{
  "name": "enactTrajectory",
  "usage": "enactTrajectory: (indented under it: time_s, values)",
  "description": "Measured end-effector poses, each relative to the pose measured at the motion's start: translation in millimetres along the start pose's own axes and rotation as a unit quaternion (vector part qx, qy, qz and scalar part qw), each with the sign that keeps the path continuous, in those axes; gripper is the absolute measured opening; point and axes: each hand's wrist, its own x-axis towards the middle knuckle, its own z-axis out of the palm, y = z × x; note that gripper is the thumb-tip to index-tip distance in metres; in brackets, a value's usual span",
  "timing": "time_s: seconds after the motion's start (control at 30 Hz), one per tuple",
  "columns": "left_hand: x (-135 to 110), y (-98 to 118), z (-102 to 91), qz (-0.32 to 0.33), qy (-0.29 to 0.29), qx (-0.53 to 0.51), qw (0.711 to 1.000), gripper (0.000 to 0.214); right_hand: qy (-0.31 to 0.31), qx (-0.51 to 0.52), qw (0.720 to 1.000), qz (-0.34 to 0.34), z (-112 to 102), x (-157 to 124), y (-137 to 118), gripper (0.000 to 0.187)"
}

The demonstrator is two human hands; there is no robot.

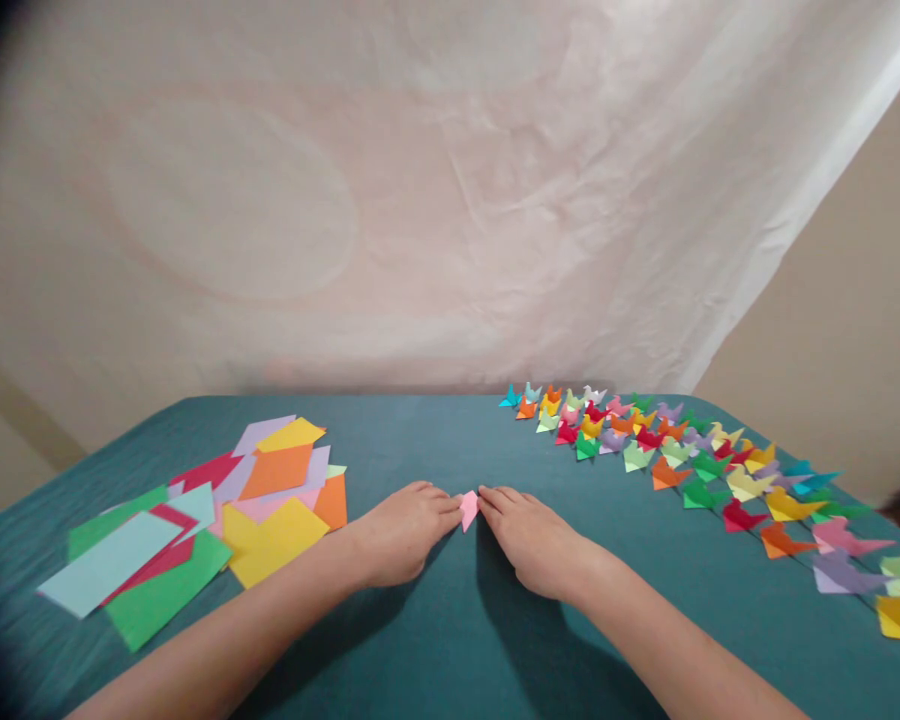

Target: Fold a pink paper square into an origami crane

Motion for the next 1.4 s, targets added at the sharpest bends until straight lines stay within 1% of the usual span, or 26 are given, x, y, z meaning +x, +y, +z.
enactTrajectory:
  time_s: [0.1, 0.2, 0.37, 0.53, 0.6, 0.7, 0.83, 1.23, 1.33, 1.4]
  values:
    - [2, 6, 1.1, -0.012, -0.011, 0.016, 1.0, 0.026, 0.0, 0.009, 1.0, 0.004, 1, 0, 1, 0.076]
    - [2, 8, 3.3, -0.017, -0.007, 0.027, 0.999, 0.026, 0.006, 0.008, 1.0, 0.002, 1, -1, 1, 0.074]
    - [3, 7, 7.1, -0.014, 0.011, 0.022, 1.0, 0.027, 0.007, -0.003, 1.0, -0.006, 0, -3, 1, 0.075]
    - [7, 7, 11.9, -0.013, 0.019, 0.021, 1.0, 0.024, 0.019, -0.004, 1.0, -0.01, 3, 0, 6, 0.075]
    - [9, 9, 16.4, -0.023, 0.035, 0.023, 0.999, 0.027, 0.037, -0.002, 0.999, 0.0, 5, 3, 7, 0.074]
    - [11, 11, 24.6, -0.049, 0.082, 0.02, 0.995, 0.034, 0.076, 0.001, 0.997, 0.009, 7, 7, 8, 0.071]
    - [13, 12, 32.5, -0.06, 0.095, 0.009, 0.994, 0.035, 0.108, -0.011, 0.994, 0.013, 10, 11, 8, 0.065]
    - [13, 0, 35.3, -0.047, 0.119, -0.018, 0.992, 0.027, 0.12, -0.042, 0.992, 0.007, 12, 13, 2, 0.053]
    - [12, -2, 36.0, -0.067, 0.132, -0.039, 0.988, 0.026, 0.118, -0.051, 0.992, 0.001, 14, 14, 3, 0.05]
    - [12, -3, 36.1, -0.087, 0.151, -0.057, 0.983, 0.025, 0.119, -0.056, 0.991, -0.002, 14, 15, 4, 0.048]
